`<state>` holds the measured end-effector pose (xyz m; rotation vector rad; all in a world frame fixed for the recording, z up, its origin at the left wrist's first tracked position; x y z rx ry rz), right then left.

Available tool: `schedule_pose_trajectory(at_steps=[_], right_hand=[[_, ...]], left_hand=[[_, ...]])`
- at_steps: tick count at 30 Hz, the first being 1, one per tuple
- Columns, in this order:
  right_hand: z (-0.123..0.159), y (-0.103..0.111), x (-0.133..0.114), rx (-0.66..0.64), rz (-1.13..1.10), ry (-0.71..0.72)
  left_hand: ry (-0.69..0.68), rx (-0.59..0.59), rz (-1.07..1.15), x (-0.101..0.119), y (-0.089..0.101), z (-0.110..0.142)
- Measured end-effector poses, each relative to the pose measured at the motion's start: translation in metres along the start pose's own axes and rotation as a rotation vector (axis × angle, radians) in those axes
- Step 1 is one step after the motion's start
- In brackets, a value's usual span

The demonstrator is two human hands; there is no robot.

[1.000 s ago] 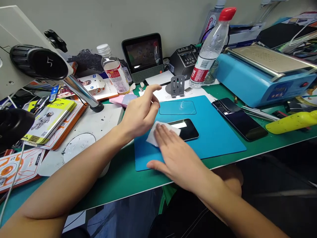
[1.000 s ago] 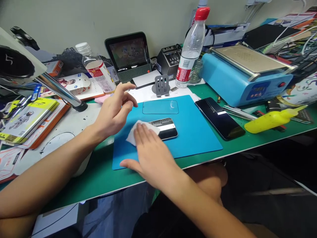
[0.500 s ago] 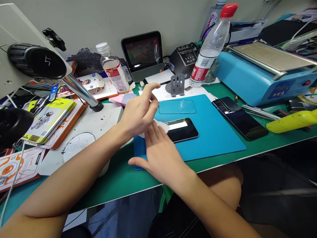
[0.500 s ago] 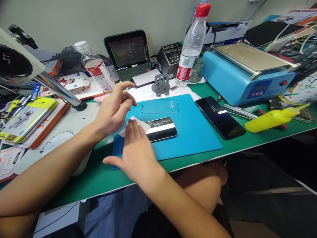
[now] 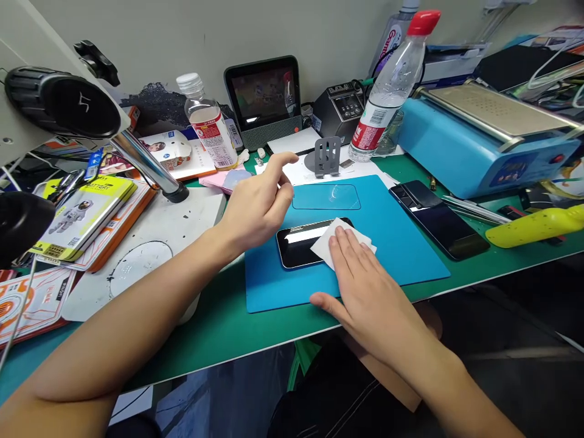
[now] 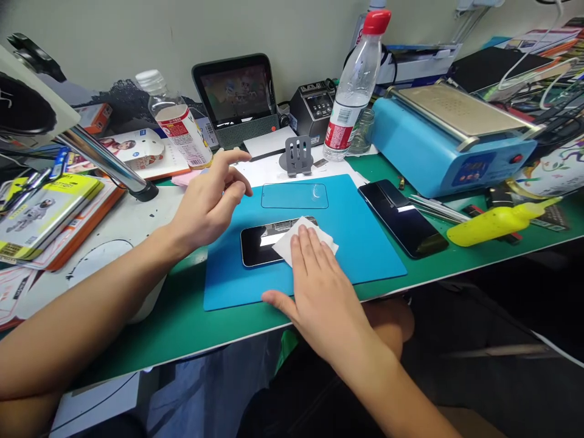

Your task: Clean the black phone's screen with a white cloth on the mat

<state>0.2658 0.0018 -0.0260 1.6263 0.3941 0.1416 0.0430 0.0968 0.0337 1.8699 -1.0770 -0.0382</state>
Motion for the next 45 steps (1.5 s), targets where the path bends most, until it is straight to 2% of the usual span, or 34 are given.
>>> schedule_pose_trajectory(at_steps=[4, 9, 12, 15, 20, 22, 24, 26, 30, 33, 35, 39, 42, 45], right_hand=[[0.004, -0.002, -0.026, 0.014, -0.032, 0.007], [-0.026, -0.003, -0.088, -0.117, -0.133, 0.147], [-0.039, -0.005, -0.101, -0.111, -0.166, 0.170], [-0.038, -0.003, -0.080, -0.114, -0.202, 0.207], [-0.021, 0.003, -0.006, -0.072, -0.080, 0.015], [-0.021, 0.003, 0.007, -0.064, -0.050, -0.036], [-0.027, 0.002, 0.001, -0.045, -0.032, -0.088], [-0.037, 0.001, -0.019, -0.048, -0.043, -0.105], [-0.050, -0.001, -0.068, -0.162, -0.142, 0.036], [-0.043, -0.001, -0.080, -0.159, -0.162, 0.121], [-0.032, -0.001, -0.073, -0.150, -0.160, 0.172], [-0.014, 0.001, -0.035, -0.107, -0.129, 0.170], [-0.017, 0.003, -0.010, -0.085, -0.110, 0.093], [-0.032, 0.005, -0.007, -0.097, -0.099, 0.014]], left_hand=[[-0.006, -0.005, -0.008, 0.000, 0.000, 0.000], [-0.006, -0.022, -0.002, 0.000, 0.000, 0.001], [-0.001, -0.023, -0.009, -0.001, 0.001, 0.002], [-0.007, -0.018, -0.002, 0.000, 0.001, 0.001], [0.005, -0.041, -0.041, 0.003, 0.001, -0.001], [0.007, -0.061, -0.052, 0.002, 0.000, -0.002], [-0.004, -0.070, -0.053, 0.002, 0.000, -0.002], [-0.012, -0.070, -0.054, 0.001, 0.001, -0.002], [0.019, -0.072, -0.059, 0.002, 0.003, -0.002], [0.023, -0.082, -0.052, 0.003, 0.003, -0.002], [0.008, -0.086, -0.060, 0.003, 0.002, -0.002], [-0.016, -0.089, -0.097, 0.000, 0.000, -0.001], [-0.020, -0.088, -0.124, 0.000, -0.001, -0.001], [-0.016, -0.092, -0.128, 0.000, 0.000, -0.002]])
Point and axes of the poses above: each hand's wrist, its own z-axis away from the middle knuckle, its own y-axis out of the back of the hand, x = y × z, the point moved 1 cm from there along -z, towards the middle knuckle, and after that the axes turned 11 degrees about -y, right-handed, at the moved point
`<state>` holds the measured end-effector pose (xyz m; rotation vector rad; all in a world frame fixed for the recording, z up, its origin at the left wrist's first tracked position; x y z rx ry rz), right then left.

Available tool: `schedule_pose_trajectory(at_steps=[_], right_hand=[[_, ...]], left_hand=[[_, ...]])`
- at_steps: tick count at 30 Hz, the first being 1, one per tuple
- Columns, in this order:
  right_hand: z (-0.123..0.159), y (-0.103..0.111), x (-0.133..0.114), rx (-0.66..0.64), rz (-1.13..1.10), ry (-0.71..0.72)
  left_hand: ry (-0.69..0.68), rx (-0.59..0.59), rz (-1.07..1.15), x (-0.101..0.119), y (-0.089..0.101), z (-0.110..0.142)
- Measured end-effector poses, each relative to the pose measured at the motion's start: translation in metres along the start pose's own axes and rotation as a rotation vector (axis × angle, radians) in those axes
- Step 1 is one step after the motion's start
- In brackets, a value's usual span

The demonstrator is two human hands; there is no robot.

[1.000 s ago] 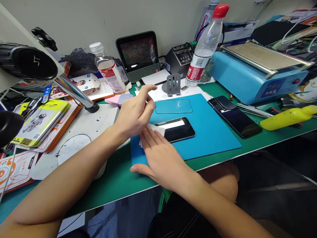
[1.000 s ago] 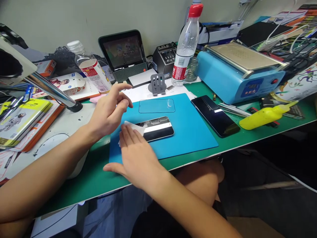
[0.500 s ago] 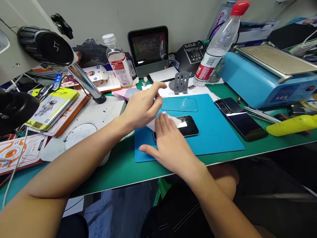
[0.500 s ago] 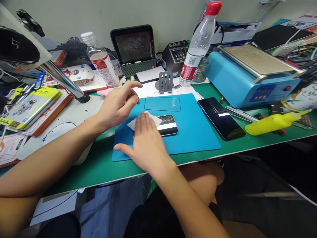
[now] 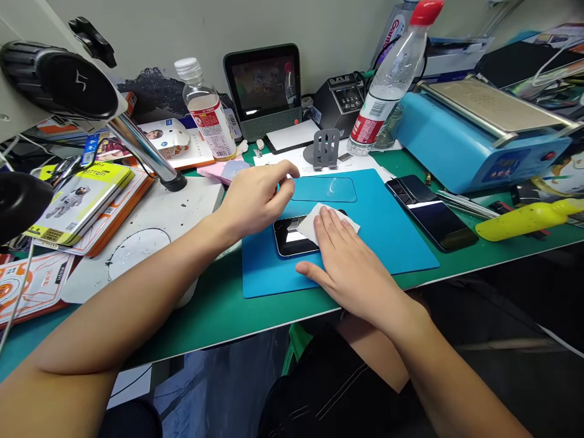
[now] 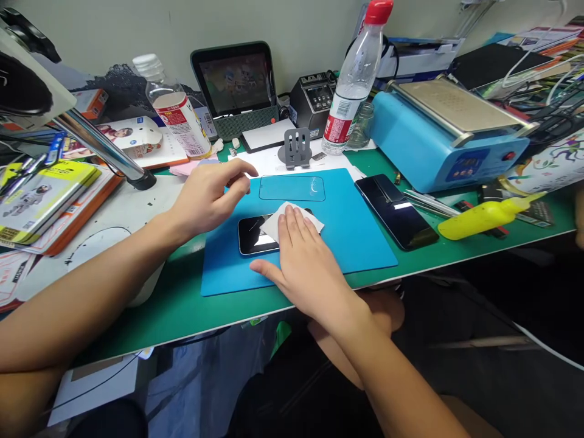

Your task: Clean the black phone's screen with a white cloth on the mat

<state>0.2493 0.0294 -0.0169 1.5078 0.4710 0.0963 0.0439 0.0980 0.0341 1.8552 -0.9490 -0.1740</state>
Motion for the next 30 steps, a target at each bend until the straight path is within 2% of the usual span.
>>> schedule_pose_trajectory(at_steps=[4, 7, 9, 11, 14, 18, 20, 22, 24, 28, 30], right_hand=[[-0.019, -0.003, -0.033, -0.030, 0.008, -0.087], [-0.018, -0.010, -0.065, -0.052, -0.005, 0.012], [-0.008, -0.013, -0.075, -0.033, -0.022, 0.096], [0.005, -0.015, -0.070, -0.019, -0.025, 0.172], [0.021, -0.012, -0.037, -0.003, 0.010, 0.207], [0.019, 0.000, 0.015, 0.027, 0.074, 0.060], [0.008, 0.006, 0.024, 0.001, 0.088, -0.014], [-0.004, 0.009, 0.018, -0.028, 0.083, -0.049], [-0.013, 0.007, -0.002, -0.030, 0.062, -0.064], [-0.011, -0.003, -0.045, -0.063, -0.001, 0.070], [0.001, -0.006, -0.051, -0.062, -0.014, 0.157]], left_hand=[[0.001, -0.005, 0.007, 0.000, 0.001, 0.000], [-0.014, -0.002, 0.025, 0.001, 0.001, 0.000], [-0.012, -0.002, 0.036, 0.002, 0.002, 0.001], [-0.009, -0.003, 0.031, 0.002, 0.002, 0.000], [-0.014, 0.003, 0.011, 0.001, 0.001, 0.000], [-0.002, -0.048, -0.012, 0.000, 0.000, 0.000], [-0.002, -0.090, -0.023, 0.001, -0.002, 0.001], [-0.011, -0.128, -0.026, 0.002, -0.003, 0.001], [-0.016, -0.150, -0.015, 0.002, -0.004, 0.002], [-0.001, -0.139, 0.020, 0.001, -0.004, 0.002], [0.007, -0.143, 0.016, 0.001, -0.003, 0.002]])
Point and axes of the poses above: each hand's wrist, its own z-axis away from the middle knuckle, its own y-axis out of the back of the hand, x = y × z, the point moved 1 cm from there along -z, towards the middle knuckle, and after that the axes turned 11 degrees about -y, right-handed, at the moved point
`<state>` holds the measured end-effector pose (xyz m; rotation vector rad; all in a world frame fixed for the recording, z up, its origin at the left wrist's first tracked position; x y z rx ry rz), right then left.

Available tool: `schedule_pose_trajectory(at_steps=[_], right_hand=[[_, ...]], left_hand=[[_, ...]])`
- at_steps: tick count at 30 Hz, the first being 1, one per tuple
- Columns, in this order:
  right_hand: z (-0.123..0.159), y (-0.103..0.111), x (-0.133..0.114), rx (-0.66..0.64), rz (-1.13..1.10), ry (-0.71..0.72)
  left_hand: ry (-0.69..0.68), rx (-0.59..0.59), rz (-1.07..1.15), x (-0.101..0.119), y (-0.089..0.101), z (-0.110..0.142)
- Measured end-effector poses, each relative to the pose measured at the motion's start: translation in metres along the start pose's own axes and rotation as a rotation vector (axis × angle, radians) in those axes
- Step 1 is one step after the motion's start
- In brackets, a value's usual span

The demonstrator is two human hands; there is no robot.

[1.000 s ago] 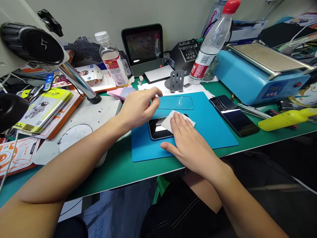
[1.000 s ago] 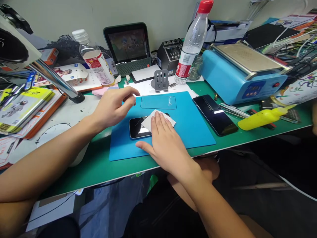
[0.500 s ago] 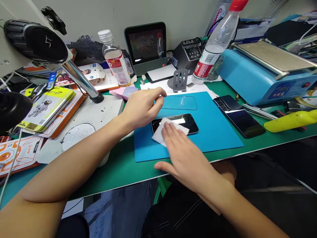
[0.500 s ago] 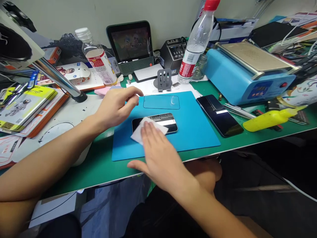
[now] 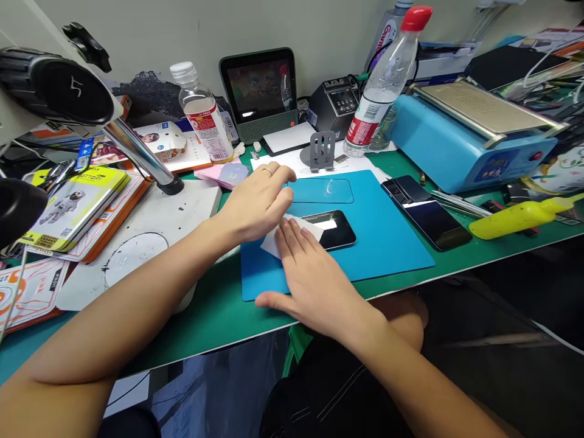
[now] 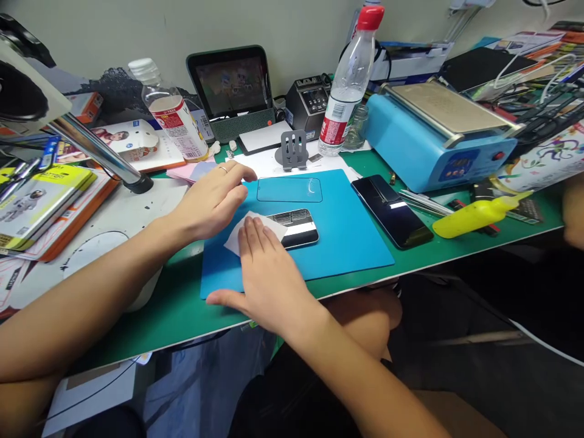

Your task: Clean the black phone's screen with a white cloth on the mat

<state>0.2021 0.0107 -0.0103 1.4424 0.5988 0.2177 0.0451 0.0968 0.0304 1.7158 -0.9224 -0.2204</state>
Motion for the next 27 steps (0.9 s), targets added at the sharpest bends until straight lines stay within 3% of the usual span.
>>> schedule_pose_trajectory(at_steps=[4, 7, 9, 11, 14, 17, 20, 23, 27], right_hand=[[0.026, 0.004, 0.028, -0.005, 0.033, 0.128], [0.031, 0.013, 0.061, 0.047, 0.093, 0.021], [0.024, 0.016, 0.069, 0.050, 0.106, -0.040], [0.012, 0.014, 0.062, 0.062, 0.097, -0.114], [-0.009, 0.006, 0.031, 0.086, 0.049, -0.225], [-0.018, -0.005, -0.005, 0.067, -0.007, -0.157], [-0.011, -0.011, -0.019, 0.060, -0.025, -0.016], [0.009, -0.009, 0.002, 0.050, 0.011, 0.122], [0.030, 0.003, 0.056, 0.118, 0.115, 0.014]], left_hand=[[0.017, -0.021, -0.011, 0.001, 0.001, -0.001], [0.037, -0.028, -0.009, 0.003, 0.003, -0.002], [0.035, -0.009, -0.024, 0.004, 0.003, -0.002], [0.034, 0.017, -0.041, 0.004, 0.004, -0.002], [0.045, 0.030, -0.050, 0.003, 0.003, -0.002], [0.042, 0.019, -0.043, 0.002, 0.003, -0.001], [0.040, 0.005, -0.034, 0.003, 0.003, -0.001], [0.051, 0.008, -0.032, 0.004, 0.003, -0.002], [0.063, 0.010, -0.043, 0.004, 0.004, -0.002]])
Point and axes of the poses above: each hand's wrist, its own z-axis away from the middle knuckle, its own y-axis out of the back of the hand, x = y × z, the point moved 1 cm from there along -z, towards the middle knuckle, and after that the axes turned 11 degrees about -y, right-handed, at the moved point
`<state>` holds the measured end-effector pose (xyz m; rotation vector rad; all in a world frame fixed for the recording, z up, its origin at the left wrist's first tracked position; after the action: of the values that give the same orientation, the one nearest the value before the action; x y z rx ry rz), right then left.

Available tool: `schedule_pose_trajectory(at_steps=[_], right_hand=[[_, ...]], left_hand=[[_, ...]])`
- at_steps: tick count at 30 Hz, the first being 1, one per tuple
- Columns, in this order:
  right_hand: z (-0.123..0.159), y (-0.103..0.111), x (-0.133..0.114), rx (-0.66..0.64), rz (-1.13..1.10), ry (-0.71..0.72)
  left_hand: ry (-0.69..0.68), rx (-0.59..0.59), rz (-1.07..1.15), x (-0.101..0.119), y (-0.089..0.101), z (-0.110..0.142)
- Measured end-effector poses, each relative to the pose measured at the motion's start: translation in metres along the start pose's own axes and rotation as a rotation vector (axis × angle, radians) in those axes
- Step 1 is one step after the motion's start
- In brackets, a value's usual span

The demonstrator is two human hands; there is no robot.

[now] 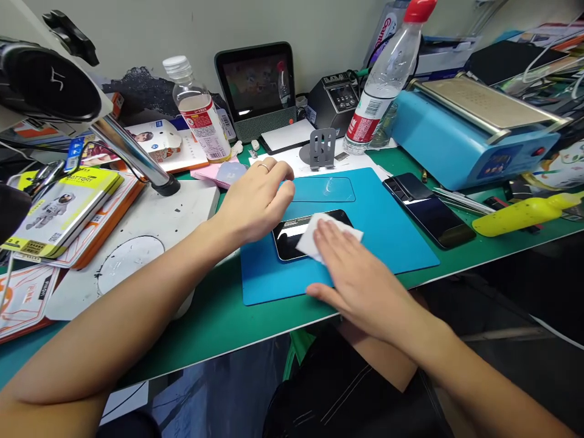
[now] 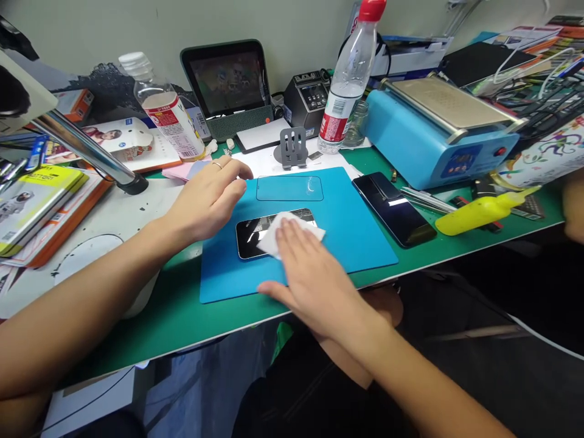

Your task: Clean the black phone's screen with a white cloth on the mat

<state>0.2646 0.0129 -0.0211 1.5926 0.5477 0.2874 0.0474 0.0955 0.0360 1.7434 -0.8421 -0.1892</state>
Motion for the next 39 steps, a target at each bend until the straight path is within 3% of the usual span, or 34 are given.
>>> schedule_pose_trajectory(at_steps=[4, 9, 14, 17, 21, 25, 29, 34, 39], right_hand=[[-0.008, 0.006, 0.027, -0.024, 0.022, -0.147], [-0.040, 0.004, -0.003, -0.054, 0.016, -0.260], [-0.039, -0.003, -0.056, -0.108, -0.066, -0.125], [-0.020, -0.003, -0.065, -0.084, -0.083, 0.029], [0.006, 0.003, -0.037, -0.074, -0.058, 0.132], [0.010, 0.007, 0.004, -0.031, 0.007, -0.040], [-0.007, 0.006, 0.014, -0.037, 0.034, -0.166], [-0.034, 0.003, -0.018, -0.030, -0.036, -0.240], [-0.039, -0.002, -0.059, -0.104, -0.101, -0.133]], left_hand=[[-0.007, -0.013, -0.023, -0.002, -0.001, 0.000], [-0.050, -0.144, -0.151, -0.005, -0.007, 0.001], [-0.034, -0.235, -0.245, -0.006, -0.010, 0.002], [0.015, -0.248, -0.205, -0.006, -0.009, 0.002], [0.020, -0.304, -0.172, -0.004, -0.007, 0.000], [0.004, -0.365, -0.161, -0.001, -0.004, -0.001], [0.004, -0.388, -0.169, 0.000, -0.003, -0.001], [0.005, -0.363, -0.158, -0.003, -0.004, 0.000], [0.038, -0.350, -0.160, -0.001, -0.003, 0.001]])
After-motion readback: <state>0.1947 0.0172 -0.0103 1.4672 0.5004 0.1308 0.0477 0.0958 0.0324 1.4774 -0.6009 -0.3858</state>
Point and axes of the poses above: each hand's wrist, its own z-axis away from the middle knuckle, its own y-axis out of the back of the hand, x = y × z, the point moved 1 cm from there along -z, towards the middle knuckle, and after that the axes turned 11 degrees about -y, right-handed, at the moved point
